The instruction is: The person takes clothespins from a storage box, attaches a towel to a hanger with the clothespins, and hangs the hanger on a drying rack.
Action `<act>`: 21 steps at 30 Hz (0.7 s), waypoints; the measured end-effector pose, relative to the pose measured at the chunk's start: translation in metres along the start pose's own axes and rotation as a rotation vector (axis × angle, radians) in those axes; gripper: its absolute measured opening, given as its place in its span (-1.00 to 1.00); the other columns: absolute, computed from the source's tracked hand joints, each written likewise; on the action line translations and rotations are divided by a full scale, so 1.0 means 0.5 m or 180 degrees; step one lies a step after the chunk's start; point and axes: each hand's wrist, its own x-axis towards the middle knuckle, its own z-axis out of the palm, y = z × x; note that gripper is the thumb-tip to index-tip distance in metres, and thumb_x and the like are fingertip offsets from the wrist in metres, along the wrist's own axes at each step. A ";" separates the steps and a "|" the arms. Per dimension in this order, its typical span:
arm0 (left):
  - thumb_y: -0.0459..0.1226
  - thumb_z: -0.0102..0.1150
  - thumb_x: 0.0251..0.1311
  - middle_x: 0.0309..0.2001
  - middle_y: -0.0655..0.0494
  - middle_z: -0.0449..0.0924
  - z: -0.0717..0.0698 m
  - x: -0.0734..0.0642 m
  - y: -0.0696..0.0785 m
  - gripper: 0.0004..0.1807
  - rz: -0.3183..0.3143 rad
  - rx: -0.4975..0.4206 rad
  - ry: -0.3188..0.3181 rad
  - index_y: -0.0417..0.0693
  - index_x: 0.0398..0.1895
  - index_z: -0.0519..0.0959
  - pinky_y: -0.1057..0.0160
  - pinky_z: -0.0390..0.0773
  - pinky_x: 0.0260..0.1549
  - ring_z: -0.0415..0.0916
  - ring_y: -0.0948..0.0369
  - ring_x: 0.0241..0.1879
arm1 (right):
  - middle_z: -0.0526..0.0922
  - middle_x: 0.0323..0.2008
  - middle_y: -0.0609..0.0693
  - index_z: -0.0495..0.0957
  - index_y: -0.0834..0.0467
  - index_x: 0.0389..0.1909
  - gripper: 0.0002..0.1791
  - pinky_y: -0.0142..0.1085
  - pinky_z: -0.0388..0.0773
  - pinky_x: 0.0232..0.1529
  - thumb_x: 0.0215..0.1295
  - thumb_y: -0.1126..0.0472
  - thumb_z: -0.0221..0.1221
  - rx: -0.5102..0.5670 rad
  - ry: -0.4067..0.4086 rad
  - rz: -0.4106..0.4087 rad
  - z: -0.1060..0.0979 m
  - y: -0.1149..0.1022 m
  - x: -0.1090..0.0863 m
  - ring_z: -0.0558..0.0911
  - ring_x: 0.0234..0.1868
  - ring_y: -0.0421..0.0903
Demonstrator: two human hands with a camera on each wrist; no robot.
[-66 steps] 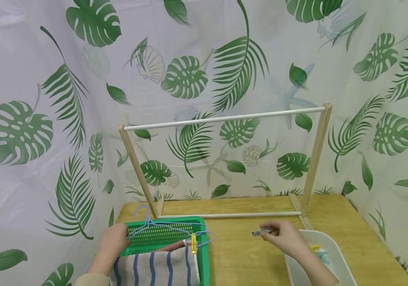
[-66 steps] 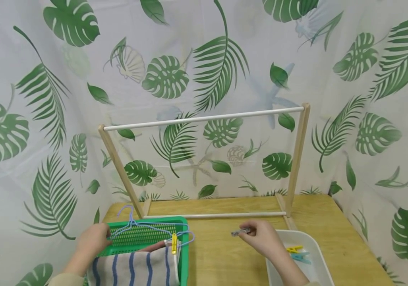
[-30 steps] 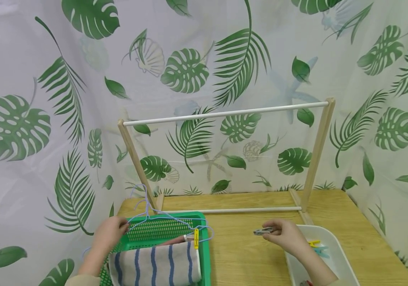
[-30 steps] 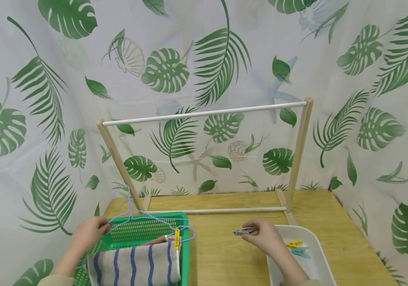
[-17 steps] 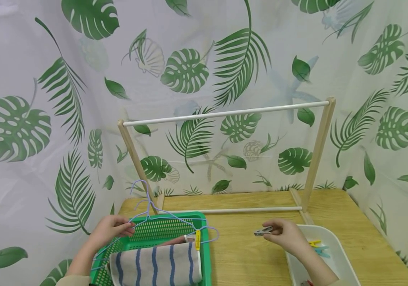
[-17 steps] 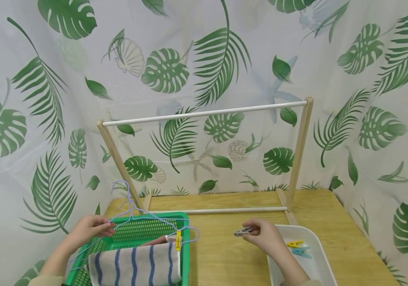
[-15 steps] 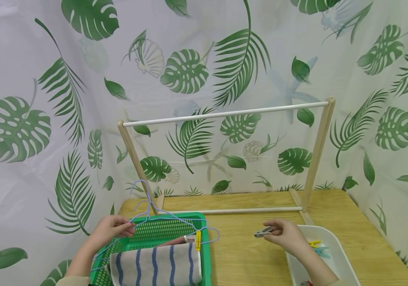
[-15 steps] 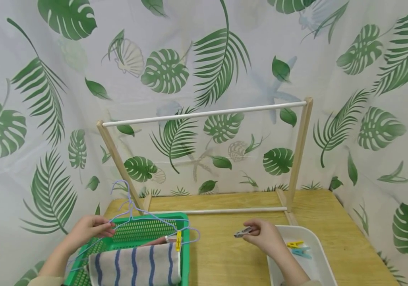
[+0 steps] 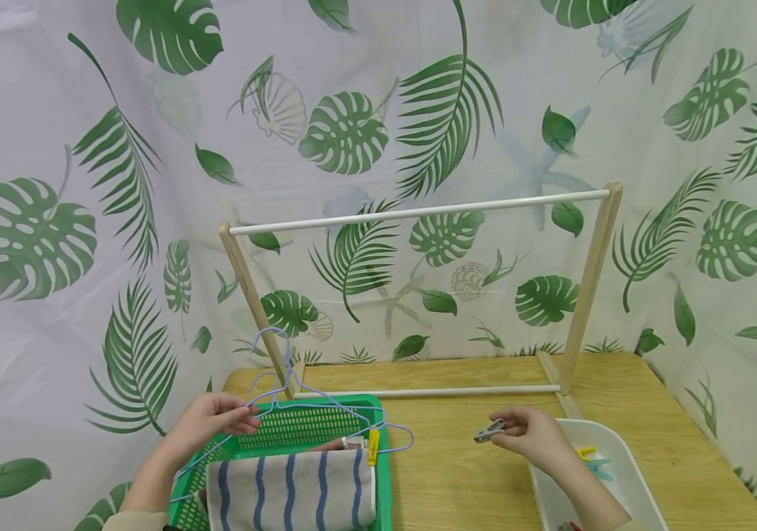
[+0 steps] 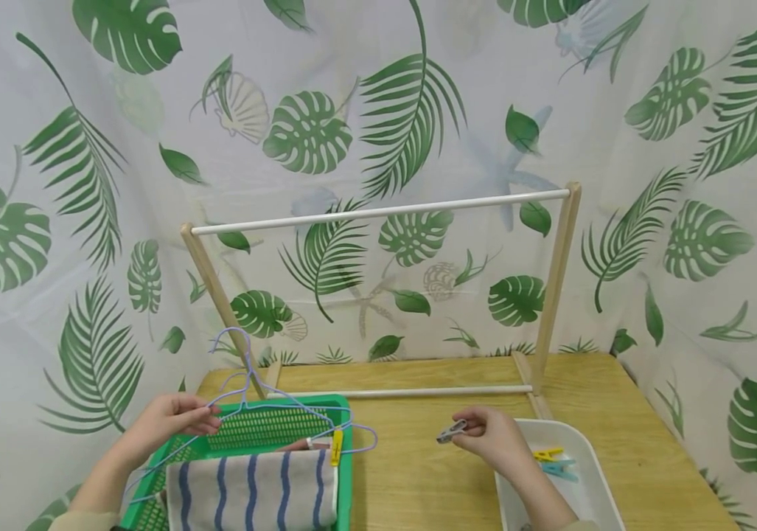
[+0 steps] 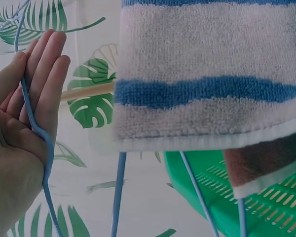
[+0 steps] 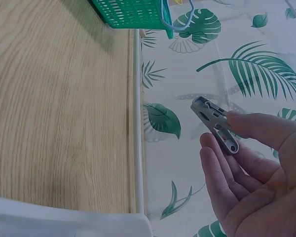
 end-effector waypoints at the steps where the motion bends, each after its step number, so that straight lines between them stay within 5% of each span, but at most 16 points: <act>1: -0.31 0.09 0.61 -0.10 -0.29 0.81 0.001 0.000 0.003 -0.64 0.0026 0.0023 0.0015 -0.55 0.10 0.61 0.30 0.81 -0.13 0.82 0.28 -0.20 | 0.81 -0.15 0.10 0.70 0.36 0.08 -0.61 -0.42 0.66 -0.29 0.27 0.31 0.46 0.0009 -0.0006 0.0000 0.000 0.000 0.000 0.72 -0.18 -0.12; 10: -0.35 0.10 0.59 -0.07 -0.47 0.75 0.015 -0.007 0.048 -0.65 0.0208 0.0045 0.0095 -0.60 0.10 0.60 0.29 0.82 -0.11 0.83 0.31 -0.19 | 0.80 -0.15 0.06 0.70 0.32 0.10 -0.62 -0.37 0.67 -0.27 0.30 0.30 0.43 0.0008 -0.0033 0.0045 -0.002 0.003 -0.005 0.72 -0.15 -0.10; 21: -0.40 0.08 0.58 -0.07 -0.46 0.76 0.025 -0.022 0.113 -0.67 0.0368 0.0083 0.0290 -0.61 0.11 0.60 0.27 0.82 -0.07 0.83 0.32 -0.17 | 0.79 -0.13 0.11 0.67 0.36 0.15 -0.57 -0.33 0.71 -0.23 0.31 0.29 0.44 0.0072 -0.0033 0.0036 -0.004 0.001 -0.002 0.74 -0.13 -0.08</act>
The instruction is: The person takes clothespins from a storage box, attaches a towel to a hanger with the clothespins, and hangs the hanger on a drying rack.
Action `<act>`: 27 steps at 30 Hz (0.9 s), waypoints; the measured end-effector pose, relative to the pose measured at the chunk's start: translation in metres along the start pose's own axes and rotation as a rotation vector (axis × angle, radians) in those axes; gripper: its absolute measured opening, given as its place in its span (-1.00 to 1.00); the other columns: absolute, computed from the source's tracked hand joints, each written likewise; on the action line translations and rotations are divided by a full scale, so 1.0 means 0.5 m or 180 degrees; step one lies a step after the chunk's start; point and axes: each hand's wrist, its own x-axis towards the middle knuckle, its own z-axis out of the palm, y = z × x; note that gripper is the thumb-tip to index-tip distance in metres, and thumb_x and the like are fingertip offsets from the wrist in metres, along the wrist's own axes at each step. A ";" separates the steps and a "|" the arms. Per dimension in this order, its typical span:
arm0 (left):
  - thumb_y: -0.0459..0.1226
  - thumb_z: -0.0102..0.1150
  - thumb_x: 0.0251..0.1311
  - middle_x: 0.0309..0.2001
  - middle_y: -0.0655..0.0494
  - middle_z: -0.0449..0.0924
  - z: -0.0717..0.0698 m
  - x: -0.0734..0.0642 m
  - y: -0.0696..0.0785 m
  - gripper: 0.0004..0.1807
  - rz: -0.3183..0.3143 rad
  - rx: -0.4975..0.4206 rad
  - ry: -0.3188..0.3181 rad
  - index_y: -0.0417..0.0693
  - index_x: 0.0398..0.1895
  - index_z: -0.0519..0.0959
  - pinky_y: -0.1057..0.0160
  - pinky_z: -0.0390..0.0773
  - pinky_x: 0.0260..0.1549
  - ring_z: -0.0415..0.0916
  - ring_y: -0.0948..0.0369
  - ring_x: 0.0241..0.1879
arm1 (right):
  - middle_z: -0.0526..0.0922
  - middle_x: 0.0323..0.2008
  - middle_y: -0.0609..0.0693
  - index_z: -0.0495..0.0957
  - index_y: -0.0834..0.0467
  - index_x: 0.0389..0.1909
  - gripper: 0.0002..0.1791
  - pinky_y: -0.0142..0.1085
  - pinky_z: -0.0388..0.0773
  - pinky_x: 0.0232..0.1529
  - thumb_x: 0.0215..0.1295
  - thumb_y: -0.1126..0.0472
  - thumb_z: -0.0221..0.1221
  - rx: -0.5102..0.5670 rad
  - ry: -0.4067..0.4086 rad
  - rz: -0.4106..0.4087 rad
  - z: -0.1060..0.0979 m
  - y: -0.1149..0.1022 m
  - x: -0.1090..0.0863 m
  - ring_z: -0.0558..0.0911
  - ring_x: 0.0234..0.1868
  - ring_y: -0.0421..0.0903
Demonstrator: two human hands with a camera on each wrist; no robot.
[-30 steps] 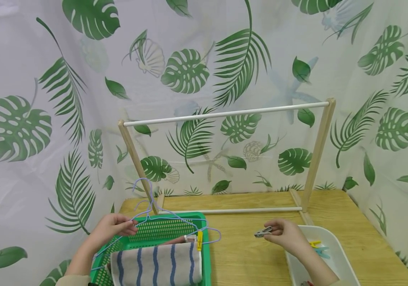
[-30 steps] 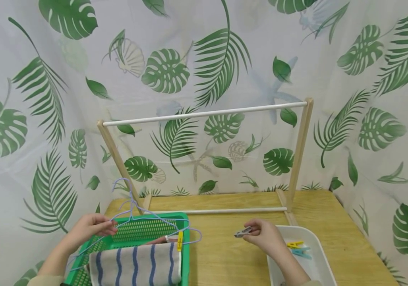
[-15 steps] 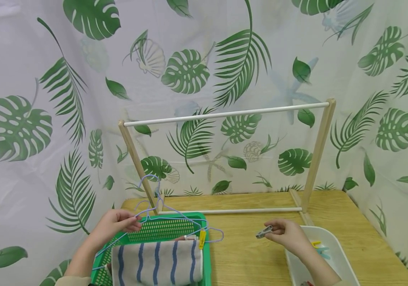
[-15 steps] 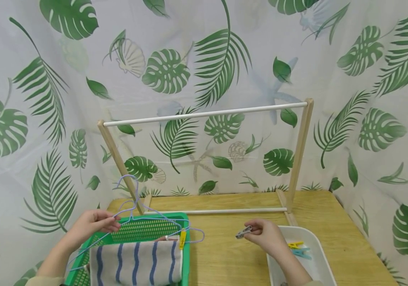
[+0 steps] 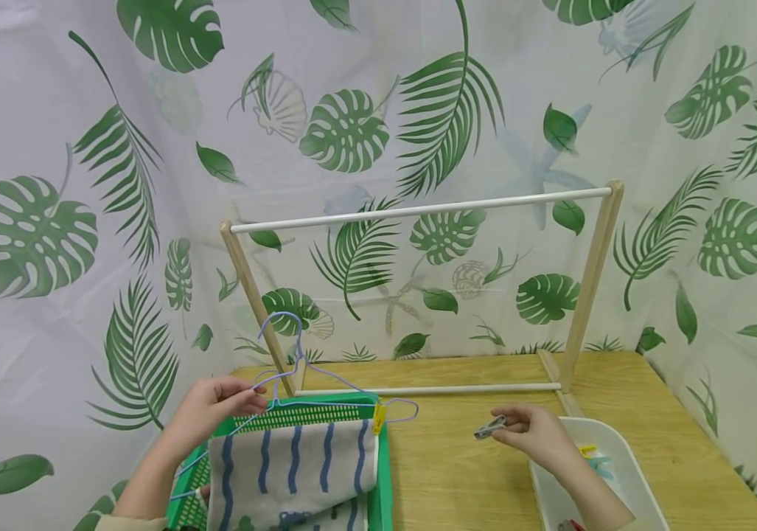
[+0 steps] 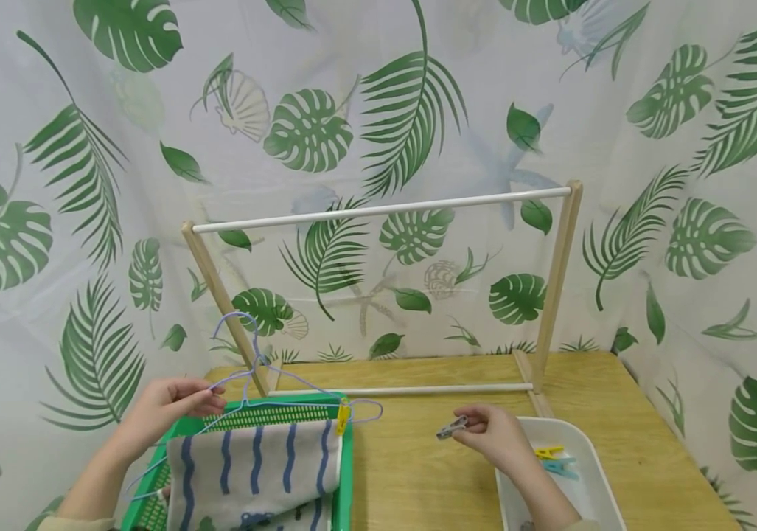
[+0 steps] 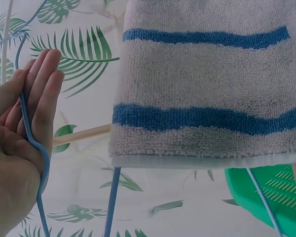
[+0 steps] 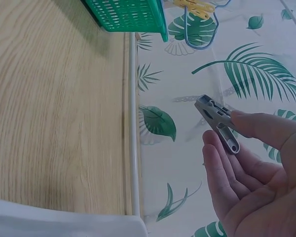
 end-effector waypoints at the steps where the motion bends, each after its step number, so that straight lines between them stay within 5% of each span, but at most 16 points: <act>1: -0.40 0.09 0.58 -0.08 -0.44 0.77 -0.001 0.000 0.004 -0.68 0.0009 0.0012 0.0006 -0.60 0.11 0.61 0.27 0.82 -0.07 0.83 0.33 -0.18 | 0.78 -0.12 0.12 0.66 0.37 0.16 -0.56 -0.32 0.71 -0.22 0.30 0.29 0.44 0.0014 0.0003 0.0006 -0.001 0.000 0.001 0.74 -0.12 -0.07; 12: -0.41 0.09 0.57 -0.07 -0.42 0.77 -0.001 -0.005 0.060 -0.68 0.0100 0.0090 0.0018 -0.60 0.12 0.60 0.27 0.82 -0.09 0.81 0.41 -0.20 | 0.81 -0.13 0.14 0.66 0.38 0.12 -0.56 -0.42 0.69 -0.26 0.29 0.28 0.46 0.0094 0.0147 -0.0127 -0.024 -0.022 -0.009 0.76 -0.18 -0.14; 27: -0.43 0.12 0.55 -0.11 -0.35 0.80 -0.003 -0.009 0.128 -0.74 0.0308 0.0242 0.0087 -0.49 0.07 0.67 0.27 0.83 -0.13 0.82 0.35 -0.20 | 0.75 0.05 0.24 0.56 0.39 0.29 -0.44 -0.47 0.72 -0.14 0.37 0.22 0.44 0.0389 0.0113 -0.0416 -0.058 -0.125 -0.039 0.75 -0.12 -0.26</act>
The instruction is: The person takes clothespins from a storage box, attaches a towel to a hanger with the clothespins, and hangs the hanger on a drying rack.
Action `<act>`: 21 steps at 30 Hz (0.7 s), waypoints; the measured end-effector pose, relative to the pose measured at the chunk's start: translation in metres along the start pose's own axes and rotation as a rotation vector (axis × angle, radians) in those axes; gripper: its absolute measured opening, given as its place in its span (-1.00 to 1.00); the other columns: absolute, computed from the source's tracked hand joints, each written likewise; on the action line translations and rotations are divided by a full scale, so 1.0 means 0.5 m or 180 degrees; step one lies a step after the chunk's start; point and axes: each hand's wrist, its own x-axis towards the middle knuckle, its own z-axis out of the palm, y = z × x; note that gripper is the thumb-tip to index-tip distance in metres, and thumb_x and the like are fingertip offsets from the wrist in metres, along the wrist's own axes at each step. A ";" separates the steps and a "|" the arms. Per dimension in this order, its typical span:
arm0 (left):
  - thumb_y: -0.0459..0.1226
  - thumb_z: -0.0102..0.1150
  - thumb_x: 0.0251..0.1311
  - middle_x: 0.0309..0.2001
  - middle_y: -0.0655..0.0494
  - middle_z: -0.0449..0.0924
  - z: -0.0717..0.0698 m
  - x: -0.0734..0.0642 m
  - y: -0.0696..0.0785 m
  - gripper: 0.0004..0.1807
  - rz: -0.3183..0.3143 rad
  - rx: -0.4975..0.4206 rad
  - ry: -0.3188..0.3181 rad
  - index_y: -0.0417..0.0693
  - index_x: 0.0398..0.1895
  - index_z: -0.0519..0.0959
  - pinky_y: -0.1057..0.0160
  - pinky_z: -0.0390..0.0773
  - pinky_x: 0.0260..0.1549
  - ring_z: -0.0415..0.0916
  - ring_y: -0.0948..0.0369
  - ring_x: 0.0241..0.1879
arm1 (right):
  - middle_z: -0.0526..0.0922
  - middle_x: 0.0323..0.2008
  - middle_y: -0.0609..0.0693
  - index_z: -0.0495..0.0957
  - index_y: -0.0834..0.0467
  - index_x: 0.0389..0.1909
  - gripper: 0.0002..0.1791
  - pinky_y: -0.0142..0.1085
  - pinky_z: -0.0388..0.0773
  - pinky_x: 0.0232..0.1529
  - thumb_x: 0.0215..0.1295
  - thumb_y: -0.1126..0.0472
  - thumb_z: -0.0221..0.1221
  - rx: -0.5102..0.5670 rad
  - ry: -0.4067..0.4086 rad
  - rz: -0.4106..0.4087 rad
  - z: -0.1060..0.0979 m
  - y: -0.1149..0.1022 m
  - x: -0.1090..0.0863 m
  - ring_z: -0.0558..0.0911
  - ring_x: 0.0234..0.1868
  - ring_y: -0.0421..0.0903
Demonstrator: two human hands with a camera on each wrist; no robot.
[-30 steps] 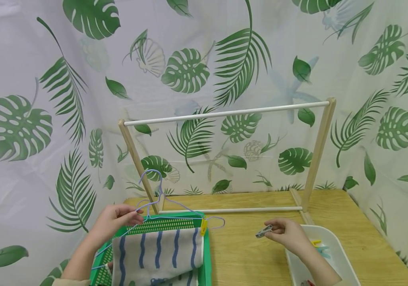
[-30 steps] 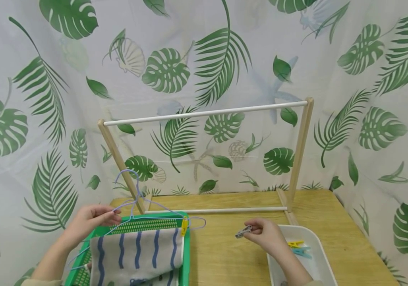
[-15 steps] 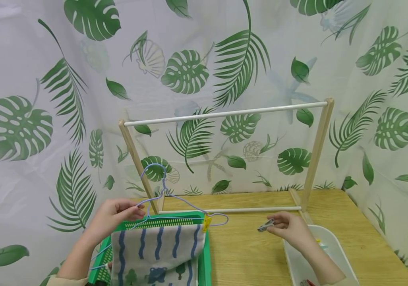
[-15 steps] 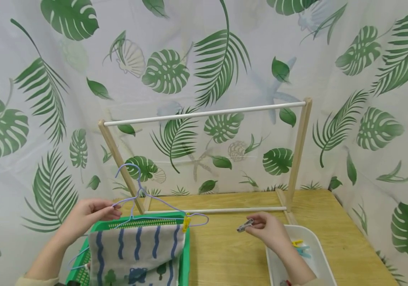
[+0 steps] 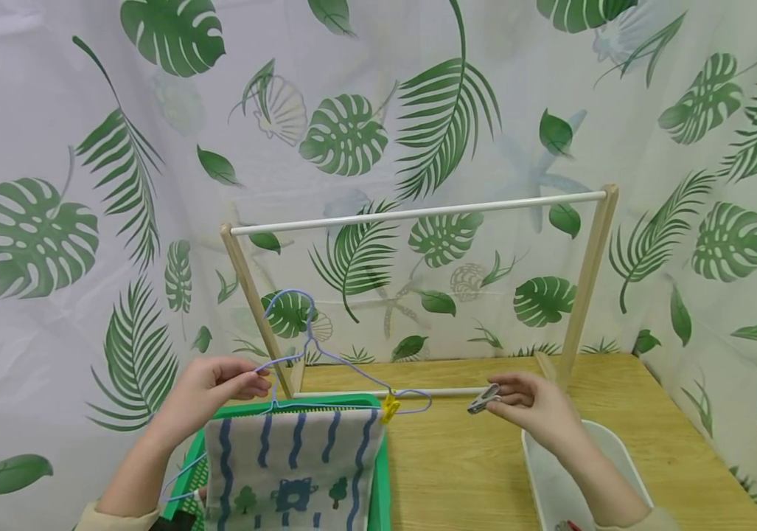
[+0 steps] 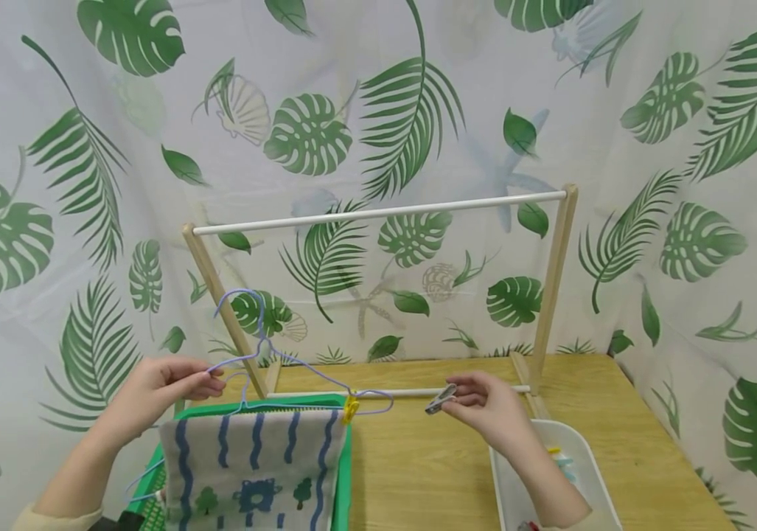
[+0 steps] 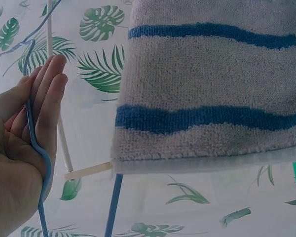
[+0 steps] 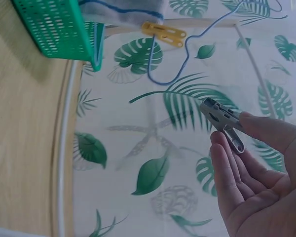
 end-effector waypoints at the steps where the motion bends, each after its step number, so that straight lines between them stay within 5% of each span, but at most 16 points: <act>1: -0.42 0.12 0.55 -0.11 -0.35 0.80 0.000 0.000 0.004 -0.74 0.0012 0.0031 0.0011 -0.48 0.08 0.68 0.27 0.83 -0.13 0.82 0.36 -0.20 | 0.75 0.04 0.24 0.56 0.39 0.29 -0.45 -0.47 0.72 -0.13 0.37 0.23 0.44 0.0030 0.0002 -0.0022 0.000 -0.007 -0.002 0.75 -0.13 -0.29; 21: -0.44 0.15 0.53 -0.15 -0.21 0.84 -0.001 0.021 0.093 -0.79 0.0431 0.0395 0.0280 -0.38 0.02 0.73 0.33 0.82 -0.17 0.83 0.36 -0.20 | 0.74 0.00 0.32 0.59 0.44 0.20 -0.54 -0.45 0.77 -0.08 0.32 0.41 0.41 0.0306 0.0040 -0.0649 -0.015 -0.104 -0.030 0.74 -0.17 -0.39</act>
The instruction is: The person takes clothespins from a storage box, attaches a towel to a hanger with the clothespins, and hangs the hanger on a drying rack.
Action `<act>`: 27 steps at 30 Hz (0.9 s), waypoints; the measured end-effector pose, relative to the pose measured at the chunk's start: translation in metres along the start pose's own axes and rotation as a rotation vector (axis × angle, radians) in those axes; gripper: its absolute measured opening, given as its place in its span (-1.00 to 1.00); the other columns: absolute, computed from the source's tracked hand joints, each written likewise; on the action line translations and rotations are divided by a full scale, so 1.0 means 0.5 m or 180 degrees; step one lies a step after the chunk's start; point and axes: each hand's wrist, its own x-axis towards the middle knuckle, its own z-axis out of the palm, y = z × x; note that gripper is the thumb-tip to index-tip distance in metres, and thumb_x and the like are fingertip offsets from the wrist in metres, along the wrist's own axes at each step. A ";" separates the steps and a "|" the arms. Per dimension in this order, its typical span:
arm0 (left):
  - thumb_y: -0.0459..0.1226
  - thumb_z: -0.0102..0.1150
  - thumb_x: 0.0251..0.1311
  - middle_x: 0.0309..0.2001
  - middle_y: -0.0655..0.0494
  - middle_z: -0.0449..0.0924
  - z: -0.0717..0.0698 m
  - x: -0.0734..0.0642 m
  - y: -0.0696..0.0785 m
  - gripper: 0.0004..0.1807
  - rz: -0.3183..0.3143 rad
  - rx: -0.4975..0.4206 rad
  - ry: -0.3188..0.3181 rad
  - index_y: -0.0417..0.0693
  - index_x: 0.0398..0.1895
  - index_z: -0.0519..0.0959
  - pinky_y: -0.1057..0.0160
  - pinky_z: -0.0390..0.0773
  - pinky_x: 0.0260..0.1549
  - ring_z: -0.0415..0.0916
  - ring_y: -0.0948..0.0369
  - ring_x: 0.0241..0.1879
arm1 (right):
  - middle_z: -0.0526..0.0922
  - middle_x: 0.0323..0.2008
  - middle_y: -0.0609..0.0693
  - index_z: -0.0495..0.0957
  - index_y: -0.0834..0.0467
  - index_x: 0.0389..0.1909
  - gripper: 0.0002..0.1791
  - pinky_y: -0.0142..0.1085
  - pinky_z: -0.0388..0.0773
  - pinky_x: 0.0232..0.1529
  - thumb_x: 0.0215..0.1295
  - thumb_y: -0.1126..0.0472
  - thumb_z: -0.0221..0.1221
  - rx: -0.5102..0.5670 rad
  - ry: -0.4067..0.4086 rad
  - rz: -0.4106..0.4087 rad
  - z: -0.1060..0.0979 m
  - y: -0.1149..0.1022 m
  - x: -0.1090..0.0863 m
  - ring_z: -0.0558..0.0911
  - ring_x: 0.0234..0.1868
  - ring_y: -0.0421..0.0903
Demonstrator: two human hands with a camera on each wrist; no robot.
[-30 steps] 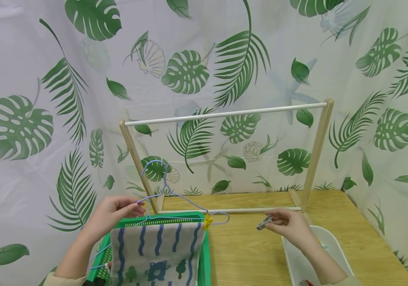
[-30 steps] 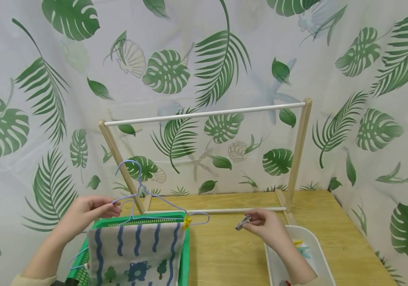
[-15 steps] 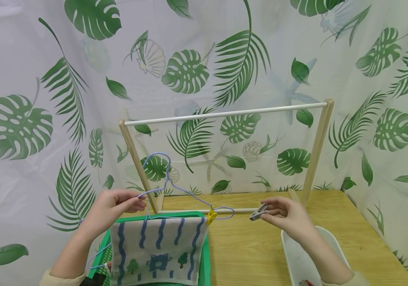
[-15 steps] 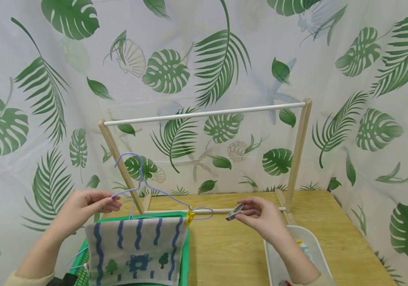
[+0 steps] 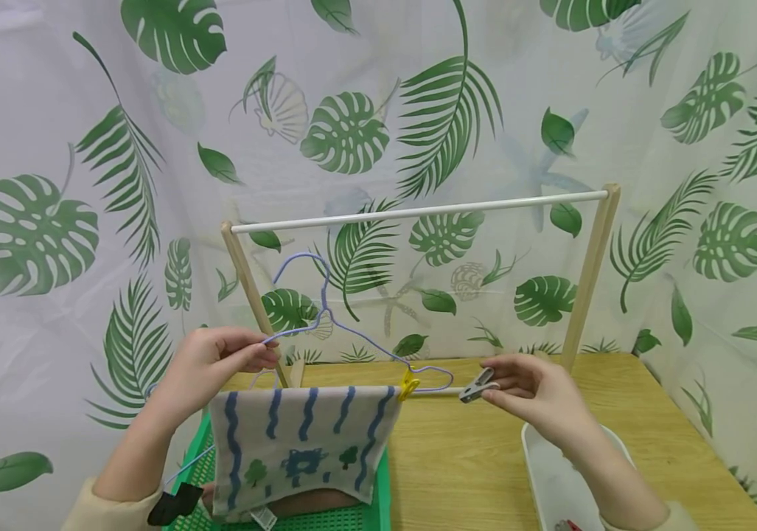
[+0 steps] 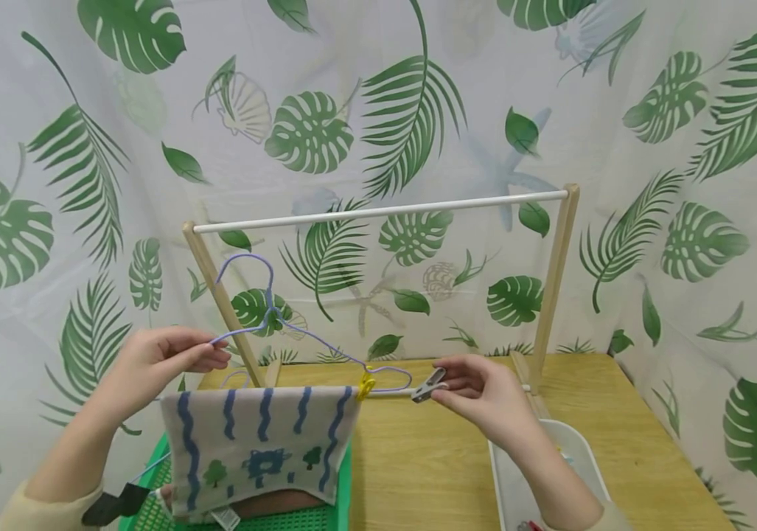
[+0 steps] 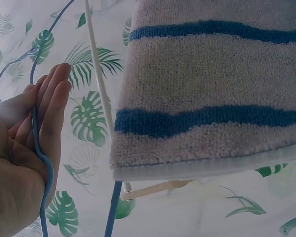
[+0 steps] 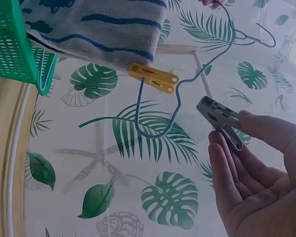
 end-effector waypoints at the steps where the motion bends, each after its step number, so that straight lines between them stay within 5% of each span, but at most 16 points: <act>1: -0.44 0.15 0.53 -0.15 -0.22 0.84 0.000 0.003 0.004 -0.79 0.0045 0.0009 0.0003 -0.38 0.02 0.73 0.33 0.82 -0.17 0.84 0.32 -0.20 | 0.75 -0.01 0.30 0.60 0.44 0.19 -0.55 -0.45 0.77 -0.09 0.31 0.42 0.41 0.0015 0.0014 -0.0051 0.000 -0.003 0.000 0.74 -0.17 -0.39; 7: -0.43 0.17 0.53 -0.16 -0.18 0.85 0.006 0.018 0.020 -0.81 0.0183 0.0031 0.0061 -0.34 -0.01 0.75 0.30 0.83 -0.16 0.84 0.32 -0.21 | 0.77 -0.04 0.16 0.61 0.42 0.18 -0.57 -0.45 0.78 -0.11 0.31 0.45 0.40 0.0029 0.0073 -0.0227 -0.002 -0.019 -0.004 0.75 -0.18 -0.38; 14: -0.44 0.18 0.52 -0.16 -0.18 0.85 0.010 0.031 0.040 -0.81 0.0266 -0.0007 0.0126 -0.33 -0.01 0.75 0.32 0.82 -0.15 0.82 0.37 -0.22 | 0.76 -0.01 0.24 0.60 0.40 0.22 -0.56 -0.44 0.78 -0.10 0.34 0.43 0.39 -0.0011 0.0031 -0.0191 -0.006 -0.041 -0.004 0.75 -0.16 -0.36; 22: -0.46 0.16 0.51 -0.17 -0.29 0.83 0.009 0.048 0.065 -0.81 0.0405 -0.0191 0.0307 -0.39 -0.02 0.73 0.29 0.83 -0.16 0.81 0.43 -0.22 | 0.75 -0.10 -0.30 0.62 0.38 0.19 -0.57 -0.49 0.76 -0.11 0.31 0.46 0.40 -0.0140 0.0176 -0.0457 -0.020 -0.069 -0.006 0.75 -0.16 -0.38; 27: -0.48 0.14 0.52 -0.13 -0.34 0.81 0.017 0.061 0.070 -0.80 0.0370 -0.0373 0.0364 -0.41 0.02 0.71 0.31 0.82 -0.12 0.82 0.39 -0.22 | 0.73 -0.11 -0.40 0.62 0.34 0.20 -0.56 -0.50 0.74 -0.12 0.30 0.50 0.39 -0.0159 0.0248 -0.0604 -0.024 -0.083 -0.007 0.75 -0.16 -0.37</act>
